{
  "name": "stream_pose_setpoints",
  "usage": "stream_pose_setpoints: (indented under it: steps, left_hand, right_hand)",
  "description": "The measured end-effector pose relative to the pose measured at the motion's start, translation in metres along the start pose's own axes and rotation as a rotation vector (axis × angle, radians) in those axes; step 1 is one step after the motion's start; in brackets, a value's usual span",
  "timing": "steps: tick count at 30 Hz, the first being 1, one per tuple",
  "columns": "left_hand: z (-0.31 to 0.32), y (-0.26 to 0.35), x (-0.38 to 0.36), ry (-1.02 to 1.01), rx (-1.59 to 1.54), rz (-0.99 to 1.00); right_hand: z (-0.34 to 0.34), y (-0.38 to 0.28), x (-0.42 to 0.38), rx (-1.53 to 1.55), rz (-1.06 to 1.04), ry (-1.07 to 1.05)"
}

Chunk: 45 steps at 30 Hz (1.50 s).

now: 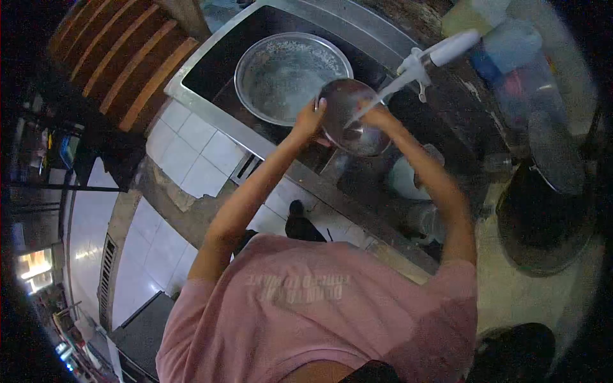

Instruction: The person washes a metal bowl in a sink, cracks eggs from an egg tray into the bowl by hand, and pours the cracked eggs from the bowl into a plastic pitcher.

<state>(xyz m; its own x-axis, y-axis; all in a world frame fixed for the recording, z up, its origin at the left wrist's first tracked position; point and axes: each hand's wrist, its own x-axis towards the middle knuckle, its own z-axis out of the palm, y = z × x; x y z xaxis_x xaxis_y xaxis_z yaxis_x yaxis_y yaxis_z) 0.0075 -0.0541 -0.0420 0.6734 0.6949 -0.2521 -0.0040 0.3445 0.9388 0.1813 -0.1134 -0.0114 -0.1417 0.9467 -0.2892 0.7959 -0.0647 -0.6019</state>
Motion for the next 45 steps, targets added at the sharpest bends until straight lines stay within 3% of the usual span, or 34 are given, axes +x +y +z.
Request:
stream_pose_setpoints:
  steps: [2, 3, 5, 6, 7, 10, 12, 14, 16, 18, 19, 21, 22, 24, 25, 26, 27, 28, 30, 32, 34, 35, 38, 39, 41, 42, 43, 45]
  left_hand:
    - [0.013, 0.025, 0.01, -0.044, 0.315, -0.083]
    - [0.003, 0.003, 0.047, -0.129, 0.35, -0.046]
    - [-0.014, 0.023, 0.058, -0.282, 0.914, 0.124]
    - [-0.022, 0.034, 0.063, -0.332, 1.171, 0.241]
    - [-0.021, 0.046, 0.071, -0.317, 1.163, 0.091]
    - [-0.007, 0.068, 0.084, -0.169, 1.138, 0.012]
    - [0.026, 0.124, 0.048, -0.234, 1.231, 0.027]
    - [0.048, 0.114, 0.058, -0.042, 1.443, 0.43]
    - [0.08, 0.119, 0.038, -0.084, 1.469, 0.283]
    - [0.111, 0.09, 0.008, 0.346, 1.773, 0.392]
    - [0.114, 0.067, 0.015, 0.489, 1.696, 0.577]
    - [0.112, 0.029, 0.023, 0.756, 1.505, 0.942]
    - [0.108, 0.028, 0.023, 0.632, 1.382, 0.725]
    - [0.092, 0.032, 0.017, 0.376, 1.112, 0.314]
    - [0.067, 0.038, 0.01, 0.217, 0.825, 0.263]
    - [0.047, 0.025, 0.017, 0.231, 0.695, 0.291]
    - [0.03, 0.003, 0.03, 0.244, 0.563, 0.314]
    - [0.016, -0.006, 0.034, 0.276, 0.555, 0.153]
    - [-0.001, -0.03, 0.04, 0.145, 0.116, 0.007]
    - [-0.005, -0.051, 0.042, -0.026, -0.284, -0.079]
    - [0.007, -0.007, 0.011, -0.034, -0.148, -0.131]
    - [0.012, 0.004, 0.006, -0.026, -0.082, -0.126]
    - [-0.003, -0.006, 0.03, -0.09, -0.107, -0.159]
    - [-0.009, -0.012, 0.039, -0.126, -0.154, -0.174]
    - [-0.007, 0.017, 0.027, -0.103, 0.173, -0.084]
    - [-0.006, 0.028, 0.023, -0.092, 0.342, -0.04]
    - [-0.006, 0.028, 0.025, -0.05, 0.564, 0.182]
    - [-0.009, 0.029, 0.029, 0.054, 0.994, 0.626]
  right_hand:
    - [0.018, 0.004, 0.014, 0.202, 0.141, 0.236]
    - [0.054, 0.03, 0.037, 0.247, -0.011, 0.329]
    - [0.059, 0.021, 0.03, 0.316, -0.038, 0.285]
    - [0.031, -0.027, -0.011, 0.334, 0.088, 0.149]
    - [0.016, -0.054, -0.041, 0.348, 0.209, 0.01]
    - [0.031, -0.011, -0.071, 0.118, -0.098, -0.075]
    - [0.058, 0.009, -0.057, 0.177, 0.142, 0.132]
    - [0.062, 0.006, -0.05, 0.317, 0.311, 0.28]
    - [0.063, -0.016, -0.052, 0.551, 0.406, 0.342]
    - [0.095, -0.021, -0.048, 1.148, 0.047, 0.651]
    - [0.102, -0.021, -0.043, 1.439, -0.154, 0.796]
    - [0.094, -0.022, -0.03, 1.487, -0.128, 0.891]
    - [0.091, -0.024, -0.026, 1.51, -0.112, 0.943]
    - [0.077, -0.032, -0.03, 0.606, -0.188, 0.695]
    - [0.085, 0.017, -0.022, 0.181, -0.07, 0.58]
    - [0.091, 0.044, -0.019, -0.237, 0.056, 0.449]
    - [0.057, -0.018, -0.031, -0.037, 0.114, 0.368]
    - [0.055, -0.013, -0.03, 0.124, 0.087, 0.329]
    - [0.04, 0.002, -0.022, 0.45, 0.038, 0.259]
    - [0.019, 0.012, -0.009, 0.219, 0.146, 0.207]
    - [0.028, 0.028, 0.015, -0.146, 0.218, 0.395]
    - [0.027, 0.006, 0.014, -0.22, 0.195, 0.223]
    - [0.015, -0.005, -0.022, 0.04, -0.099, -0.138]
    - [-0.001, -0.019, -0.048, 0.024, 0.021, 0.073]
    - [-0.017, 0.005, -0.074, 0.115, 0.16, 0.745]
    - [-0.024, 0.021, -0.084, -0.423, 0.155, 0.861]
    - [-0.028, 0.039, -0.092, -0.971, 0.143, 0.945]
    - [-0.028, 0.084, -0.094, -0.211, 0.177, 0.981]
